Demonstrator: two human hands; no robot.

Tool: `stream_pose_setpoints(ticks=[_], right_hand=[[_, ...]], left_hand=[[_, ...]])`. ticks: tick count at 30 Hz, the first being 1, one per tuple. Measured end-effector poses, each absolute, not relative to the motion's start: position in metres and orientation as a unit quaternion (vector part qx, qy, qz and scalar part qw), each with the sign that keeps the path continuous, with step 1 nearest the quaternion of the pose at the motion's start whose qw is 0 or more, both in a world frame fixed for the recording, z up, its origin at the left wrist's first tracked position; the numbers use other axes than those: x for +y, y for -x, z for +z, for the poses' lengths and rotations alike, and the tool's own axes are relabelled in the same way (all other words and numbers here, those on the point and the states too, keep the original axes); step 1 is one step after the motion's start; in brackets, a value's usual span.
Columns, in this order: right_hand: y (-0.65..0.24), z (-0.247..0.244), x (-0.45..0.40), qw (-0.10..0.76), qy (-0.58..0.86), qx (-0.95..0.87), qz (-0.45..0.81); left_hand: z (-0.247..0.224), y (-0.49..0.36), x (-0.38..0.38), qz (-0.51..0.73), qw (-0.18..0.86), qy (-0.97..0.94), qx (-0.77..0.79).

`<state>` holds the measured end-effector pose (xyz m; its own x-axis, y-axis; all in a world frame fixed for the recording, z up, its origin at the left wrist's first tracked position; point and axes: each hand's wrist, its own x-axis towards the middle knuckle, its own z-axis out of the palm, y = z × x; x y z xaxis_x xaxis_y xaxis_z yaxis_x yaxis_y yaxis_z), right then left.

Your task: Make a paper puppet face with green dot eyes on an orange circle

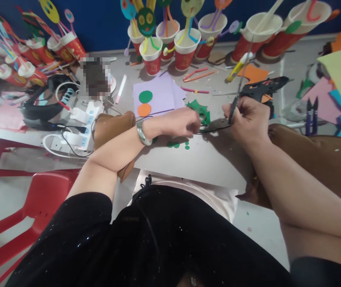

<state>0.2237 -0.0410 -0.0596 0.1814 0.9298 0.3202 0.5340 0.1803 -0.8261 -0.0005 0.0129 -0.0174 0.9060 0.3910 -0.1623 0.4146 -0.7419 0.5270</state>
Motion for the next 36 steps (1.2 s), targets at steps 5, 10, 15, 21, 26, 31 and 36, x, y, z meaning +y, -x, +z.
stream_pose_setpoints(ticks=[5, 10, 15, 21, 26, 31, 36], right_hand=[[-0.225, -0.061, -0.042, 0.473, 0.6, -0.611, 0.208], [-0.226, -0.064, -0.042, 0.466, 0.605, -0.609, 0.214], [-0.227, -0.065, -0.042, 0.466, 0.606, -0.609, 0.211], [-0.224, -0.065, -0.042, 0.475, 0.603, -0.604, 0.215], [-0.223, -0.064, -0.042, 0.479, 0.602, -0.601, 0.216], [-0.224, -0.064, -0.042, 0.475, 0.6, -0.606, 0.216], [-0.225, -0.064, -0.042, 0.469, 0.602, -0.609, 0.213]], left_hand=[[-0.009, 0.005, 0.008, -0.08, 0.275, -0.949, 0.133], [-0.008, 0.002, 0.006, -0.103, 0.241, -0.954, 0.146], [-0.011, -0.003, 0.002, -0.11, 0.225, -0.958, 0.136], [-0.015, -0.005, 0.0, -0.111, 0.198, -0.964, 0.138], [-0.016, -0.003, -0.001, -0.109, 0.181, -0.965, 0.153], [-0.018, -0.003, -0.001, -0.11, 0.156, -0.971, 0.145], [-0.021, -0.002, 0.0, -0.088, 0.172, -0.972, 0.135]])
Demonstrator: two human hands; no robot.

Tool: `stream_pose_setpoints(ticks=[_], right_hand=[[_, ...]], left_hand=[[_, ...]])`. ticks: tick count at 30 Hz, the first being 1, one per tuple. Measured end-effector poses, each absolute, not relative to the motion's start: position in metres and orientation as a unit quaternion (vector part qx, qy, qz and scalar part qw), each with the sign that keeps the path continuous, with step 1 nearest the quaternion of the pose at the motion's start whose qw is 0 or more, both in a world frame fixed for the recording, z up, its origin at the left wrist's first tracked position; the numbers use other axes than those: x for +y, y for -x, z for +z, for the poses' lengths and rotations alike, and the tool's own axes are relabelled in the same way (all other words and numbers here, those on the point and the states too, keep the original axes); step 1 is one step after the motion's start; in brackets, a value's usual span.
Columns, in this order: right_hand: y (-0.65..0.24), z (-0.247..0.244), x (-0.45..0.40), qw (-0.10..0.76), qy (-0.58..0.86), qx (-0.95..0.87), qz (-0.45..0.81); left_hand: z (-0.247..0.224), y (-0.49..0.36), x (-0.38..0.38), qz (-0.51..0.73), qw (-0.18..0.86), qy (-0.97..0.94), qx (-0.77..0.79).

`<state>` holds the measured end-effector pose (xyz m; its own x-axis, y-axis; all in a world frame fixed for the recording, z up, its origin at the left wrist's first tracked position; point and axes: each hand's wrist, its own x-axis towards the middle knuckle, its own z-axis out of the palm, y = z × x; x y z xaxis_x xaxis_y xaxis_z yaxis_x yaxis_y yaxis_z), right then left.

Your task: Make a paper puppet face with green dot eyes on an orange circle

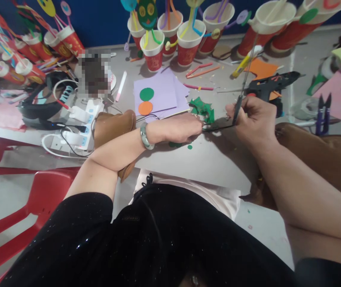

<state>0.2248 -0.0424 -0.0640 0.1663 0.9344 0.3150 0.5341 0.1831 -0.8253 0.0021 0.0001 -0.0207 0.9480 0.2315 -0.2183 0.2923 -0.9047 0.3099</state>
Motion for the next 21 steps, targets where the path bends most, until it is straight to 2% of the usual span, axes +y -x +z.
stream_pose_setpoints(ticks=[21], right_hand=[[-0.2244, -0.063, -0.0439, 0.473, 0.592, -0.614, 0.222]], left_hand=[[-0.0161, -0.0049, -0.0059, -0.105, 0.144, -0.977, 0.12]])
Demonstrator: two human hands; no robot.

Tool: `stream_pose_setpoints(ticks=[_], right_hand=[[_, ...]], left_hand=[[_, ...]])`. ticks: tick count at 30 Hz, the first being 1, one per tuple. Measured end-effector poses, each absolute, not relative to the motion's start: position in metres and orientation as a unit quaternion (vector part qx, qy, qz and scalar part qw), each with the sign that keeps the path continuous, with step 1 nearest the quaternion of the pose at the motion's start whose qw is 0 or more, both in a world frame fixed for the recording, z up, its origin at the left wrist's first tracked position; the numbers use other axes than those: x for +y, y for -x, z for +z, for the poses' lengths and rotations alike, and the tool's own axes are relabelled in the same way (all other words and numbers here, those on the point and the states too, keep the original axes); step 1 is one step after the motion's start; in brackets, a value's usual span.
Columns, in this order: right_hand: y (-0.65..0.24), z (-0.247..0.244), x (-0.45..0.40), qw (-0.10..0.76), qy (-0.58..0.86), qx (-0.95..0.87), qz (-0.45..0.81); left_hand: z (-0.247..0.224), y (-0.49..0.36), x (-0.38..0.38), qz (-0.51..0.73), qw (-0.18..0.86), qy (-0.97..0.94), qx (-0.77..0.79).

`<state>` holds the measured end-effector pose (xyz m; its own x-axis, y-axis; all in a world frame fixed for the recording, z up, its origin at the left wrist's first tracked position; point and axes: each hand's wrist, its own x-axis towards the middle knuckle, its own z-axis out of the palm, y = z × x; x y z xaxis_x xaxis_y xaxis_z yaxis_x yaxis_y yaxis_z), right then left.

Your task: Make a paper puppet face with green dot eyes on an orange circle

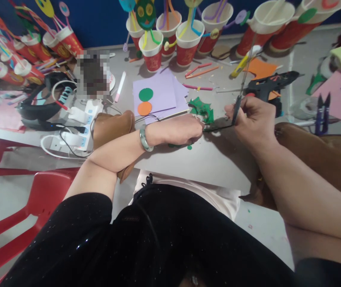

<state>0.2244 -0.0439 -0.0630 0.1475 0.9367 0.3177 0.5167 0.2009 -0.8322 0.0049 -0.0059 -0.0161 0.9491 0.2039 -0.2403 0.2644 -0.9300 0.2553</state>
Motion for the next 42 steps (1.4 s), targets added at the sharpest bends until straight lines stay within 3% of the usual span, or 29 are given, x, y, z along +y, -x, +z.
stream_pose_setpoints(ticks=[9, 42], right_hand=[[-0.2265, -0.0653, -0.0434, 0.468, 0.587, -0.621, 0.225], [-0.2241, -0.0629, -0.0426, 0.467, 0.596, -0.605, 0.247]], left_hand=[[-0.025, -0.005, -0.0095, -0.083, 0.105, -0.985, 0.11], [-0.0267, -0.0041, -0.0056, -0.072, 0.131, -0.982, 0.117]])
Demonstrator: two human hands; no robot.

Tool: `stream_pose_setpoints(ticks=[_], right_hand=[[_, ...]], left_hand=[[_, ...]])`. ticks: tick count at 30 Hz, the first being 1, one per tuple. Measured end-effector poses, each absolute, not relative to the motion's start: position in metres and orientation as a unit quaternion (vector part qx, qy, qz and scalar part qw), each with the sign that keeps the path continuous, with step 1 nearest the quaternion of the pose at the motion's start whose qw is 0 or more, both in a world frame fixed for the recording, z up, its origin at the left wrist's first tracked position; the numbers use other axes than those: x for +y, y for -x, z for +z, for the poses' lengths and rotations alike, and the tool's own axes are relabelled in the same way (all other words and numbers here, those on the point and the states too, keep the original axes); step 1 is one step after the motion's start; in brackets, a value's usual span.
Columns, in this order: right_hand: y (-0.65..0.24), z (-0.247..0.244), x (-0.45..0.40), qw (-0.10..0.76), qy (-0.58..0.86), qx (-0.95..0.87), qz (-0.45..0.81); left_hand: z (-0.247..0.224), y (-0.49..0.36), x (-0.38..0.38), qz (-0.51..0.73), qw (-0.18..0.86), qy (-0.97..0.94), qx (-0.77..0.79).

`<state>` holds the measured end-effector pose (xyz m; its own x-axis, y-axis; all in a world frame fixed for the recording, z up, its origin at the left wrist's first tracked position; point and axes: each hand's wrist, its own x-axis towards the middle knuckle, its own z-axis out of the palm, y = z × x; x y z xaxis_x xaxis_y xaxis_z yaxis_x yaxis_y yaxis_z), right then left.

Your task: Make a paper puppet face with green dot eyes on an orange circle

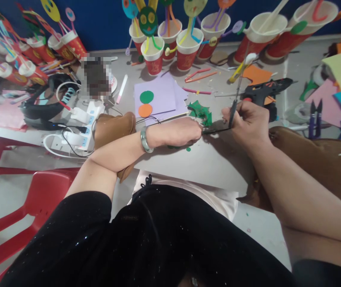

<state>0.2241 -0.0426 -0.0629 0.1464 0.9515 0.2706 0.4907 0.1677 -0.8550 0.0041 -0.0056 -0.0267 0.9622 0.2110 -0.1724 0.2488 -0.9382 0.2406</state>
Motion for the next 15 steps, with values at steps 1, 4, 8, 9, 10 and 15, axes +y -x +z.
stream_pose_setpoints(ticks=[1, 4, 8, 9, 10, 15], right_hand=[[-0.224, -0.063, -0.042, 0.467, 0.596, -0.605, 0.247], [-0.224, -0.063, -0.041, 0.468, 0.597, -0.604, 0.243], [-0.223, -0.065, -0.039, 0.474, 0.6, -0.596, 0.245], [-0.223, -0.066, -0.039, 0.475, 0.6, -0.594, 0.248], [-0.223, -0.066, -0.038, 0.475, 0.602, -0.591, 0.251], [-0.22, -0.067, -0.036, 0.478, 0.593, -0.593, 0.263]], left_hand=[[-0.026, -0.004, -0.006, -0.073, 0.131, -0.981, 0.119], [-0.019, -0.003, -0.005, -0.101, 0.146, -0.976, 0.124], [-0.008, 0.004, -0.009, -0.136, 0.132, -0.977, 0.1], [-0.007, 0.007, -0.012, -0.135, 0.12, -0.979, 0.096], [-0.006, 0.011, -0.015, -0.131, 0.105, -0.981, 0.095], [-0.009, 0.03, -0.047, -0.122, 0.052, -0.979, 0.154]])
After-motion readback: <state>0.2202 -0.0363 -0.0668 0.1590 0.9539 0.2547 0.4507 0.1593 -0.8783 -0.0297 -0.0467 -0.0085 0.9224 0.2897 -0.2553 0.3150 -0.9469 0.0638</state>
